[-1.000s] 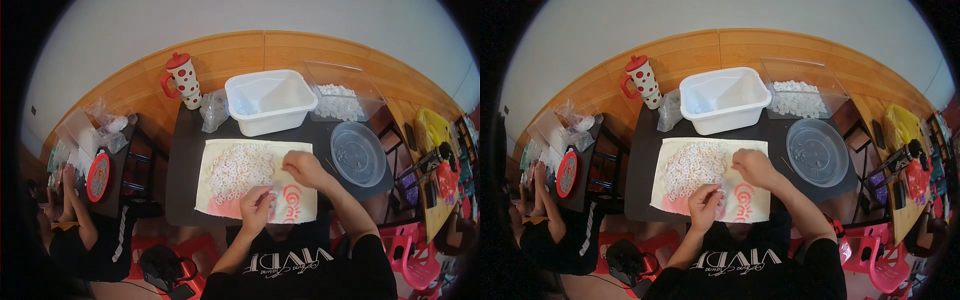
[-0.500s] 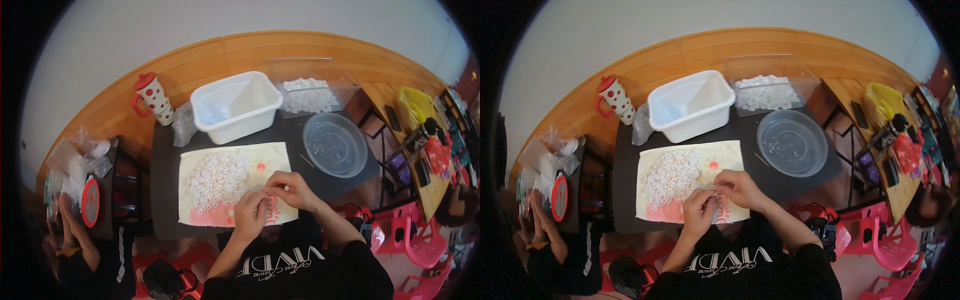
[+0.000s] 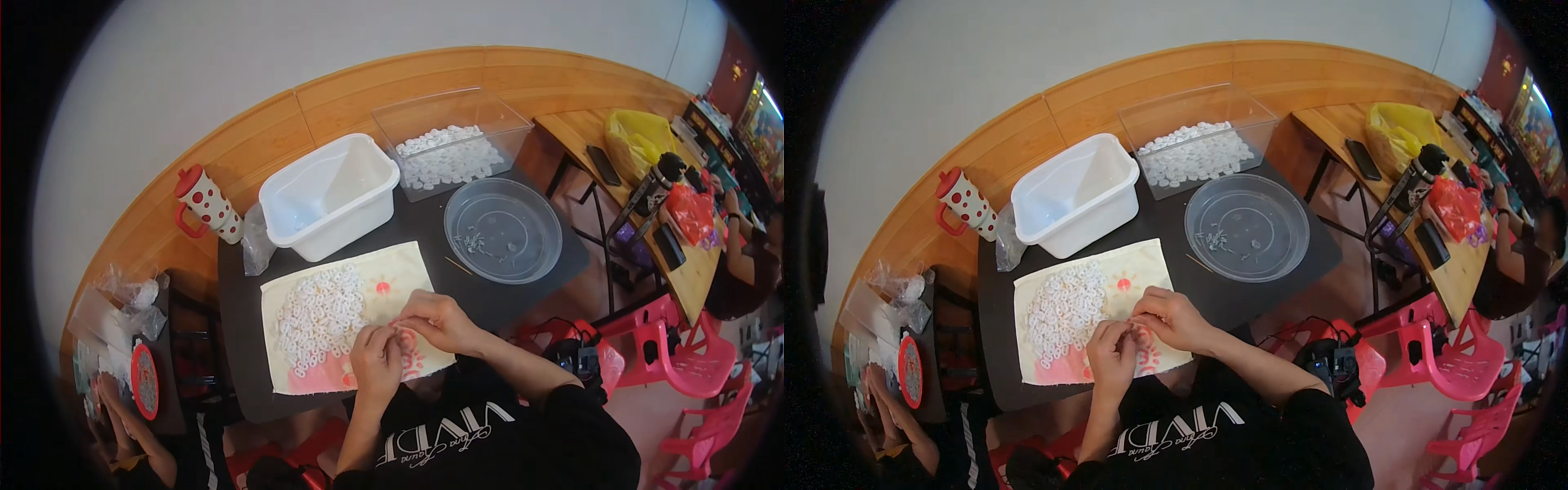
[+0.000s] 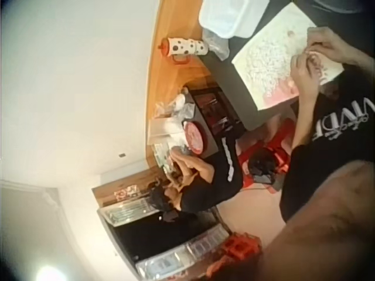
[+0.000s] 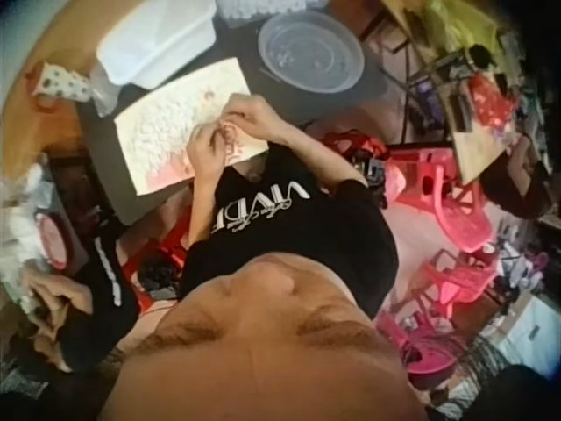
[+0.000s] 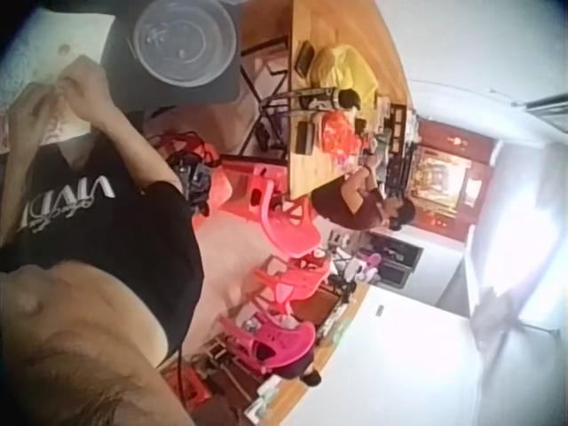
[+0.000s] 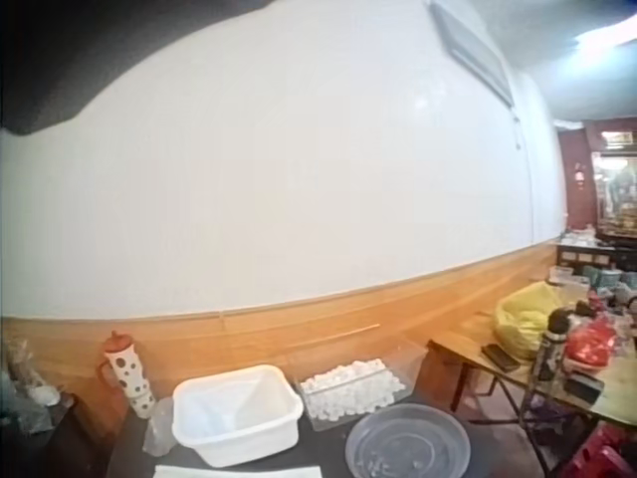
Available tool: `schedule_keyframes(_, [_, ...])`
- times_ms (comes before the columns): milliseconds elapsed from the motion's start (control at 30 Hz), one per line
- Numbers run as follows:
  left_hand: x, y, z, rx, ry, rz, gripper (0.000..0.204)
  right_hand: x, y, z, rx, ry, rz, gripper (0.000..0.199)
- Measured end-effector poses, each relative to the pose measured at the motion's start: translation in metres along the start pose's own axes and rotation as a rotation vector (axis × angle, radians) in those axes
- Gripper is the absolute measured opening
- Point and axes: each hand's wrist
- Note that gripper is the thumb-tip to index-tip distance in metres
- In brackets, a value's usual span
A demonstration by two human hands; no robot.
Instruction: Sorting and inspecting small white plastic components and placing them into containers.
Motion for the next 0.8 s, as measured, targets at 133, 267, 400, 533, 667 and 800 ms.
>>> schedule_keyframes(133, [0.01, -0.003, 0.006, 0.067, 0.077, 0.179, 0.019, 0.003, 0.003, -0.002, 0.028, 0.081, 0.06, 0.01])
schedule_keyframes(267, [0.02, -0.003, 0.008, 0.069, -0.008, -0.143, 0.023, 0.003, 0.015, -0.007, 0.077, 0.118, 0.254, 0.013])
schedule_keyframes(400, [0.01, -0.007, 0.009, 0.022, 0.008, -0.338, 0.023, -0.005, 0.006, -0.007, -0.008, 0.05, 0.123, 0.016])
schedule_keyframes(533, [0.006, -0.008, 0.009, 0.016, -0.065, -0.505, 0.018, -0.014, -0.008, -0.002, -0.017, -0.076, -0.037, 0.016])
schedule_keyframes(667, [0.009, -0.009, 0.009, 0.037, -0.059, -0.453, 0.017, 0.01, -0.072, 0.0, 0.238, -0.143, -0.537, 0.012])
schedule_keyframes(800, [0.007, -0.007, 0.008, 0.046, -0.033, -0.429, 0.018, 0.031, -0.136, -0.006, 0.113, 0.199, -0.796, 0.014])
Point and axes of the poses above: each hand's wrist, its own z-axis towards the middle knuckle, its own y-axis out of the palm, x = y × z, and after that the axes turned 8 degrees about -x, right-handed
